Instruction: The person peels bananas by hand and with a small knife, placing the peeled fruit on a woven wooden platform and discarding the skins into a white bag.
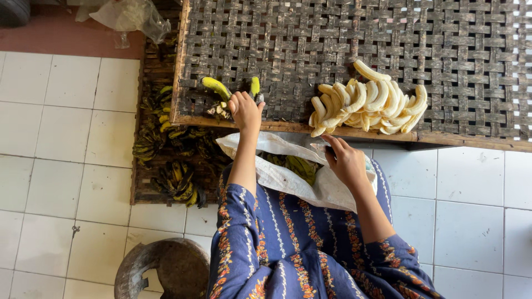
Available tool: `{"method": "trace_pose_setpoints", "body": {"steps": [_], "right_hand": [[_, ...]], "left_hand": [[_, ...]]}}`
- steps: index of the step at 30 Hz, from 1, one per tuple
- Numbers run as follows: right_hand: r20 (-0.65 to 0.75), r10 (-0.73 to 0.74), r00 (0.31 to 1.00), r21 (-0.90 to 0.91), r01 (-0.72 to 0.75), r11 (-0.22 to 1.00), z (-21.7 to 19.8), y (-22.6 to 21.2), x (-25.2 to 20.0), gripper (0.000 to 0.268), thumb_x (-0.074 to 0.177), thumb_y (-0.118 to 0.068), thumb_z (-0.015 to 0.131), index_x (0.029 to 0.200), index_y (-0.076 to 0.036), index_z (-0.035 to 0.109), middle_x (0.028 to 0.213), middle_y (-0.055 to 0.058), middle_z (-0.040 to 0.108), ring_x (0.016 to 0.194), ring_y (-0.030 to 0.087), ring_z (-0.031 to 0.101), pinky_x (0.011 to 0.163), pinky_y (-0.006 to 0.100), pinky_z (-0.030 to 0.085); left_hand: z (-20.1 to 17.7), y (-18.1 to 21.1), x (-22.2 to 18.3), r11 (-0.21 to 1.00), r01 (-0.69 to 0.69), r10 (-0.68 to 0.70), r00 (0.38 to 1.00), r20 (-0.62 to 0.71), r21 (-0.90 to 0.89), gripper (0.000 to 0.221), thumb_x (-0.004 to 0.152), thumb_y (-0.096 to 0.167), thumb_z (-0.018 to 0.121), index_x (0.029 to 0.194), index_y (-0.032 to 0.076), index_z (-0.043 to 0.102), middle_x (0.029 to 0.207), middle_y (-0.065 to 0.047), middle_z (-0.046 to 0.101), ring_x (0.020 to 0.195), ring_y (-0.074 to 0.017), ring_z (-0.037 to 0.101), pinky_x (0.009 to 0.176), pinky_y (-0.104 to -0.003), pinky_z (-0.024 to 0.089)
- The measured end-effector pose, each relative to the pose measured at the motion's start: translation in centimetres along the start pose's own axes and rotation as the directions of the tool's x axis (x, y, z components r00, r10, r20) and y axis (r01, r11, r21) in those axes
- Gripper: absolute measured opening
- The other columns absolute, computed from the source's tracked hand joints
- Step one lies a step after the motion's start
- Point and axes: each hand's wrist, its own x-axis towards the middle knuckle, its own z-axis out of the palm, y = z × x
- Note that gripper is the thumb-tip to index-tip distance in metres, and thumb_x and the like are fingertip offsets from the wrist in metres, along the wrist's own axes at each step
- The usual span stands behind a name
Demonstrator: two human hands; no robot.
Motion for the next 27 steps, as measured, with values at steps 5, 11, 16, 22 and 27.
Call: {"method": "trace_pose_setpoints", "body": {"steps": [5, 11, 16, 22, 27], "right_hand": [[0.01, -0.02, 1.0, -0.012, 0.021, 1.0, 1.0, 0.4, -0.2, 0.03, 0.095, -0.02, 0.072, 0.124, -0.012, 0.07, 0.099, 0.006, 0.076, 0.062, 0.022, 0.069, 0.05, 0.035, 0.051], [0.029, -0.026, 0.999, -0.029, 0.026, 0.999, 2.2, 1.3, -0.4, 0.029, 0.095, -0.019, 0.072, 0.124, -0.012, 0.071, 0.104, 0.005, 0.077, 0.059, 0.017, 0.068, 0.046, 0.032, 0.05], [0.045, -0.012, 0.999, -0.022, 0.013, 1.0, 2.6, 1.5, -0.3, 0.031, 0.095, -0.018, 0.071, 0.125, -0.012, 0.071, 0.106, 0.005, 0.078, 0.058, 0.015, 0.068, 0.043, 0.03, 0.049], [-0.012, 0.07, 0.997, 0.059, -0.07, 0.996, 0.7, 0.2, -0.1, 0.04, 0.1, -0.027, 0.068, 0.136, -0.011, 0.063, 0.1, 0.009, 0.074, 0.064, 0.021, 0.068, 0.049, 0.034, 0.049], [-0.079, 0.106, 0.991, 0.082, -0.099, 0.992, -1.7, -0.9, -0.5, 0.047, 0.106, -0.023, 0.06, 0.151, -0.016, 0.051, 0.106, 0.013, 0.071, 0.075, 0.029, 0.068, 0.062, 0.04, 0.052]], "left_hand": [[2.8, -0.5, 0.5, 0.981, -0.035, 0.048, 0.997, 0.066, -0.191, 0.066, 0.09, 0.063, 0.067, 0.114, 0.003, 0.058, 0.101, -0.014, 0.07, 0.098, -0.0276, 0.064, 0.101, -0.041, 0.042], [6.6, -0.5, 1.6, 0.794, -0.084, 0.017, 0.993, -0.117, -0.603, 0.07, 0.103, 0.063, 0.045, 0.131, 0.0, 0.055, 0.102, -0.012, 0.07, 0.088, -0.0243, 0.067, 0.084, -0.04, 0.049], [5.8, 0.0, 2.7, -0.268, 0.196, 0.025, 0.98, 0.196, -0.943, 0.073, 0.11, 0.064, 0.035, 0.133, -0.002, 0.057, 0.084, -0.005, 0.055, 0.074, -0.0174, 0.056, 0.065, -0.03, 0.049], [-0.3, 2.3, 1.6, -0.361, 0.188, 0.115, 0.981, 0.157, -0.913, 0.052, 0.102, 0.049, 0.053, 0.125, 0.002, 0.055, 0.091, -0.006, 0.067, 0.082, -0.0135, 0.067, 0.077, -0.027, 0.06], [-5.9, 4.9, -3.4, 0.558, 0.019, 0.349, 0.902, 0.256, -0.83, 0.04, 0.1, 0.036, 0.064, 0.126, 0.005, 0.062, 0.105, -0.002, 0.07, 0.073, -0.0218, 0.066, 0.068, -0.036, 0.061]]}}
